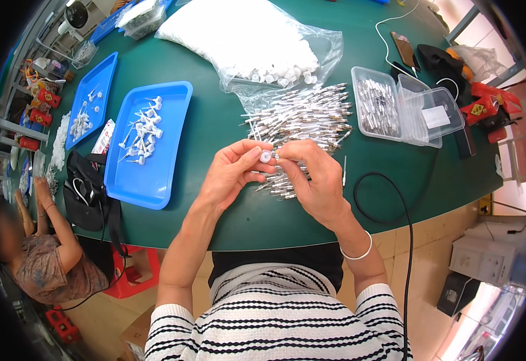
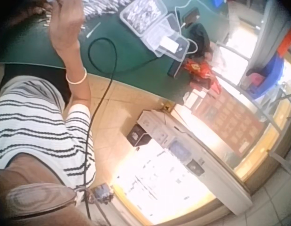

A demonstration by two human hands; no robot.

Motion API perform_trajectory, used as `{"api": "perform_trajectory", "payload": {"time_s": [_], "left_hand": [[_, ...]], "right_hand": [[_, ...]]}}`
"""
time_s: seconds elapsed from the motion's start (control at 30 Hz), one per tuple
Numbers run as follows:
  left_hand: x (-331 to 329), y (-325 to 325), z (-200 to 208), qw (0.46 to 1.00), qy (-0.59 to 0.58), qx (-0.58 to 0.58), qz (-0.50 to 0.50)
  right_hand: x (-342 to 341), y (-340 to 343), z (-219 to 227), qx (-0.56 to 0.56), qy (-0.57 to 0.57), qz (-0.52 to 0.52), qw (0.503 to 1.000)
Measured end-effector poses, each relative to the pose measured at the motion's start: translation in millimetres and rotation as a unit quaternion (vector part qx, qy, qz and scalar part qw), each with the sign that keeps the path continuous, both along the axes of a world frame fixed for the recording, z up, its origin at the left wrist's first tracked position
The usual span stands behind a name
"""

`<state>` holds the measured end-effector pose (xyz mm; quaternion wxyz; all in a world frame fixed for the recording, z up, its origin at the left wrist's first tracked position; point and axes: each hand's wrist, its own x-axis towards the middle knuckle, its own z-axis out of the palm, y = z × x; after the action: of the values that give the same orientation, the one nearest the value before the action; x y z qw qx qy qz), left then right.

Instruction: The person sits at a green workbench and repeatedly picks up small white plastic caps and silver metal rods. They insert the rods into the caps by hand and place the assembled units into a blue tray. The process is repetitive and involves handling small parts one at a time.

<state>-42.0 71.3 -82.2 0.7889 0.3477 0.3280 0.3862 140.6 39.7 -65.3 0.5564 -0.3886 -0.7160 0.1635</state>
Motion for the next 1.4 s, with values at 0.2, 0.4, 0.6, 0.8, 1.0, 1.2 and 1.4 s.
{"api": "perform_trajectory", "payload": {"time_s": [0.2,0.4,0.6,0.8,1.0,1.2,1.4], "left_hand": [[-0.5,-0.3,0.0,1.0,0.004,-0.001,-0.002],[1.9,-1.4,1.9,1.0,0.019,-0.002,0.018],[0.8,-0.2,1.0,1.0,0.018,0.001,0.011],[0.4,-0.3,-1.2,1.0,0.023,0.009,0.019],[1.0,-0.5,-1.4,0.999,0.029,0.011,0.022],[1.1,-0.9,-2.5,0.999,0.033,0.021,0.023],[3.1,-1.9,-0.5,0.999,0.032,0.008,0.024]], "right_hand": [[1.4,-0.6,1.5,-0.016,0.006,0.009,1.0],[2.1,-0.7,1.1,-0.015,-0.008,0.008,1.0],[1.6,-1.2,-0.1,0.002,-0.027,0.002,1.0],[0.1,-1.2,1.9,0.018,-0.048,-0.004,0.999],[-0.1,-1.8,1.8,0.028,-0.062,-0.009,0.998],[-0.2,-1.6,-0.1,0.029,-0.068,-0.008,0.997],[-1.0,-0.9,-0.1,0.031,-0.065,-0.011,0.997]]}}
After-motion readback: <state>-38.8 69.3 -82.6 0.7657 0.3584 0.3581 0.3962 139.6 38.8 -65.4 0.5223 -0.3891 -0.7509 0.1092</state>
